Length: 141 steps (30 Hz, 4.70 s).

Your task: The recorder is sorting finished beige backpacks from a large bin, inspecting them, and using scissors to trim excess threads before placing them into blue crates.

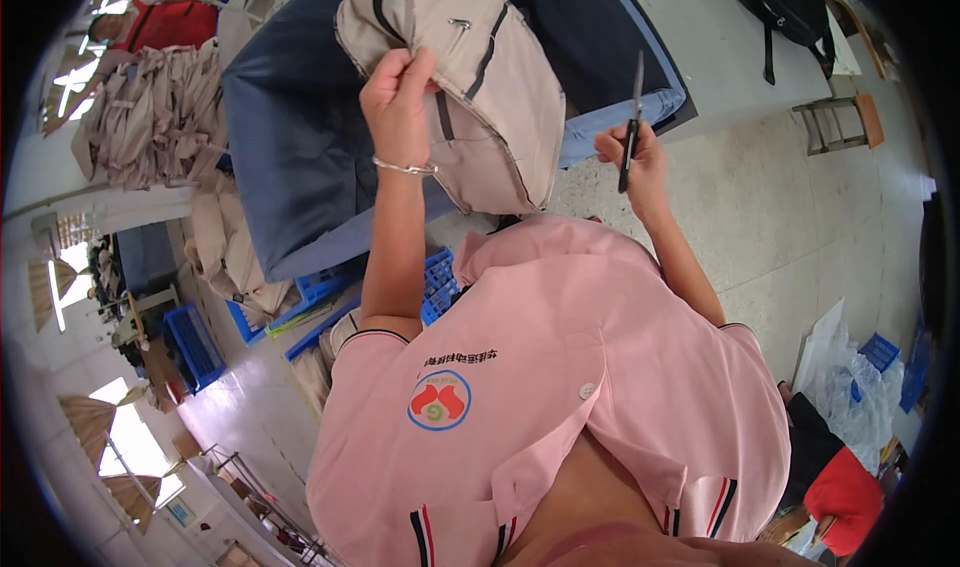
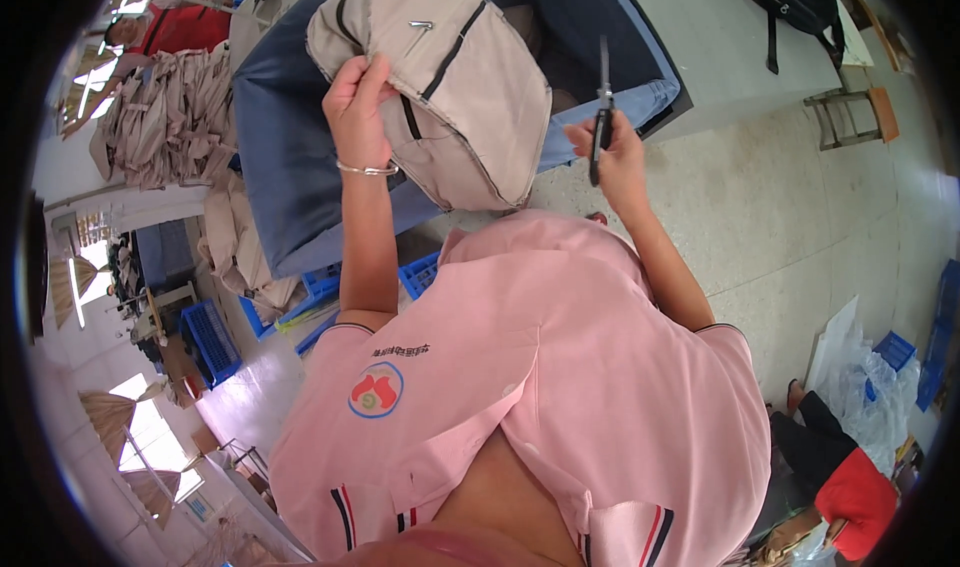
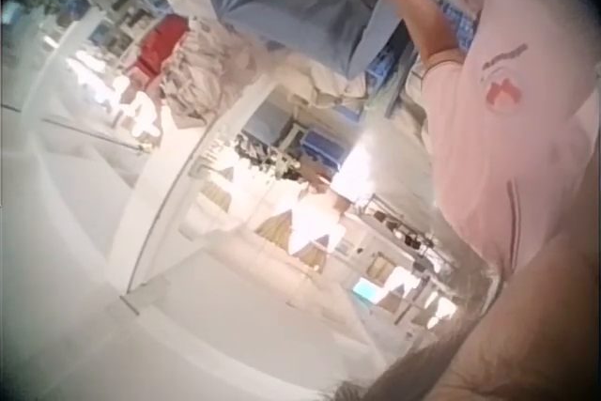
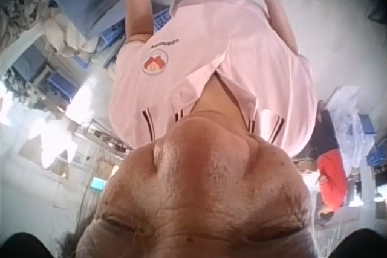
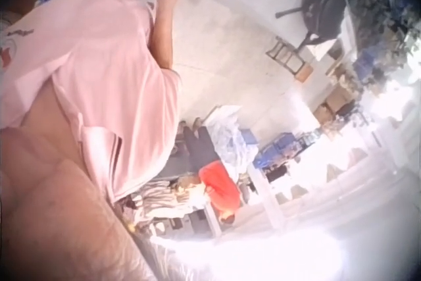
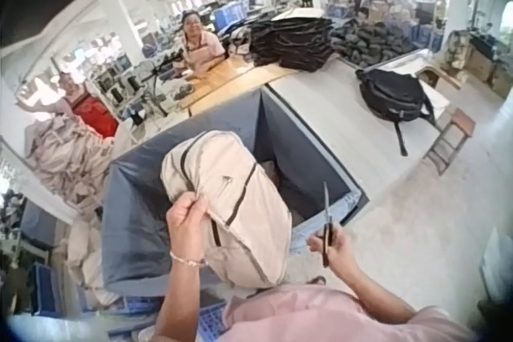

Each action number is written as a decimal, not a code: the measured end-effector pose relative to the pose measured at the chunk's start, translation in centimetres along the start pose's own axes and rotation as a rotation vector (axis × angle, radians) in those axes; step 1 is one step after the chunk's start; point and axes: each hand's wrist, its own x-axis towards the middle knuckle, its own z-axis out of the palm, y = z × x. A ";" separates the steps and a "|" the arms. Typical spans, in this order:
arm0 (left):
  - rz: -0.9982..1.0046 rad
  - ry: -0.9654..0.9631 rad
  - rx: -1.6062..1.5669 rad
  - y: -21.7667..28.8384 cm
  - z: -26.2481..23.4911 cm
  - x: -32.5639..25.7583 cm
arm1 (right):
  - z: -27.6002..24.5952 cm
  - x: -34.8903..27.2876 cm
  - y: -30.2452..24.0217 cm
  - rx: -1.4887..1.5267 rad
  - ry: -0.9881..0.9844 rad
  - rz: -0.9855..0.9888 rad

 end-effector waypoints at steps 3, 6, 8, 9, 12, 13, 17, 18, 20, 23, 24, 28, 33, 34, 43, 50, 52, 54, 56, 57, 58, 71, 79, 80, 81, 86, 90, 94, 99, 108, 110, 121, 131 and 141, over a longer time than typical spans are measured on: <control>-0.026 0.005 0.053 -0.7 2.1 0.5 | 1.7 -0.6 -1.5 -0.137 -0.141 -0.183; -0.094 0.027 -0.056 -0.7 3.5 1.0 | 4.4 -1.3 -3.3 -0.270 -0.100 -0.318; -0.109 0.021 -0.081 -1.0 4.5 0.9 | 5.8 -1.5 -4.2 -0.481 -0.035 -0.357; -0.117 0.033 -0.104 -1.2 4.8 0.9 | 6.0 -0.7 -3.5 -0.482 -0.024 -0.350; -0.131 -0.004 -0.109 -1.1 5.4 0.8 | 5.3 2.6 -1.2 -0.324 0.071 -0.304; -0.131 0.000 -0.110 -0.9 5.2 1.0 | 5.3 2.9 -1.7 -0.326 0.067 -0.303; 0.074 -0.143 0.034 2.6 4.7 1.6 | 4.4 3.5 -5.6 0.036 -0.147 -0.192; 0.163 -0.197 0.098 3.6 4.6 2.0 | 4.2 3.5 -6.4 0.086 -0.181 -0.162; 0.344 -0.205 0.269 4.5 4.3 3.0 | 4.2 3.7 -7.4 0.164 -0.238 -0.124; 0.653 -0.268 0.542 4.8 3.6 4.5 | 4.2 4.2 -7.6 0.213 -0.302 -0.123; 0.749 -0.267 0.731 4.7 3.5 4.8 | 4.2 4.2 -7.6 0.215 -0.296 -0.124; 0.819 -0.398 0.925 5.0 3.0 6.0 | 4.0 4.3 -8.0 0.267 -0.312 -0.051; 0.772 -0.774 0.927 7.2 2.7 8.6 | 4.1 3.6 -11.0 0.291 -0.352 -0.042; 0.727 -0.847 0.892 7.6 3.3 8.4 | 3.9 3.6 -10.7 0.237 -0.348 -0.035; 0.545 -0.813 0.756 0.2 1.4 8.4 | 1.8 2.2 -7.9 -0.059 -0.166 -0.047; 0.387 -0.800 0.714 0.0 -0.2 8.4 | -2.8 0.1 -12.5 -0.948 -0.235 -0.190; 0.354 -0.817 0.699 0.6 -0.4 8.2 | -3.1 -0.6 -13.4 -1.045 -0.291 -0.176; 0.321 -0.832 0.687 0.8 -0.5 8.3 | -3.0 -0.6 -13.9 -1.137 -0.374 -0.144; 0.383 -0.850 0.673 0.8 -0.8 8.1 | -2.8 -0.5 -13.9 -1.178 -0.392 -0.170; 0.378 -0.849 0.672 0.9 -0.7 8.0 | -2.7 -0.4 -13.9 -1.215 -0.406 -0.199; 0.376 -0.852 0.685 1.0 -0.5 7.9 | -2.5 -0.3 -13.8 -1.219 -0.410 -0.197; 0.445 -0.945 0.694 0.3 0.4 7.6 | 0.8 0.4 -11.2 -1.251 -0.390 -0.100; 0.358 -1.074 0.770 0.5 1.3 7.6 | -0.7 -0.7 -10.0 -0.996 -0.123 -0.132; 0.455 -1.108 0.812 0.6 1.4 7.5 | -0.6 -0.9 -10.1 -1.041 -0.108 -0.151; 0.456 -1.112 0.809 0.3 1.6 7.4 | -0.6 -1.2 -10.2 -1.086 -0.091 -0.170; 0.413 -1.211 0.761 -0.6 3.0 7.3 | -0.1 -3.2 -9.5 -1.131 0.035 -0.246; 0.044 -1.305 0.737 -0.3 3.3 7.6 | -0.3 -4.4 -9.7 -1.124 0.172 -0.425; -0.374 -1.334 0.595 0.5 1.9 7.5 | 0.2 -6.3 -10.7 -1.117 0.298 -0.410; -0.716 -1.266 0.436 3.5 0.3 6.1 | 0.5 -7.5 -11.5 -1.172 0.181 -0.496; -1.060 -0.923 0.014 4.9 -2.0 1.9 | 2.5 -7.8 -11.5 -1.256 -0.088 -0.546; -1.005 -0.862 -0.098 4.8 -2.4 1.2 | 2.9 -7.6 -11.2 -1.218 -0.081 -0.488; -0.924 -0.673 -0.258 3.1 -3.8 -1.2 | 5.1 -6.4 -12.0 -1.351 -0.159 -0.467; -0.917 -0.695 -0.325 2.0 -3.0 -1.4 | 5.0 -6.9 -13.3 -1.555 -0.074 -0.513; -0.516 -1.003 0.083 2.9 -1.3 0.5 | 2.3 -5.0 -15.4 -1.363 0.151 -0.416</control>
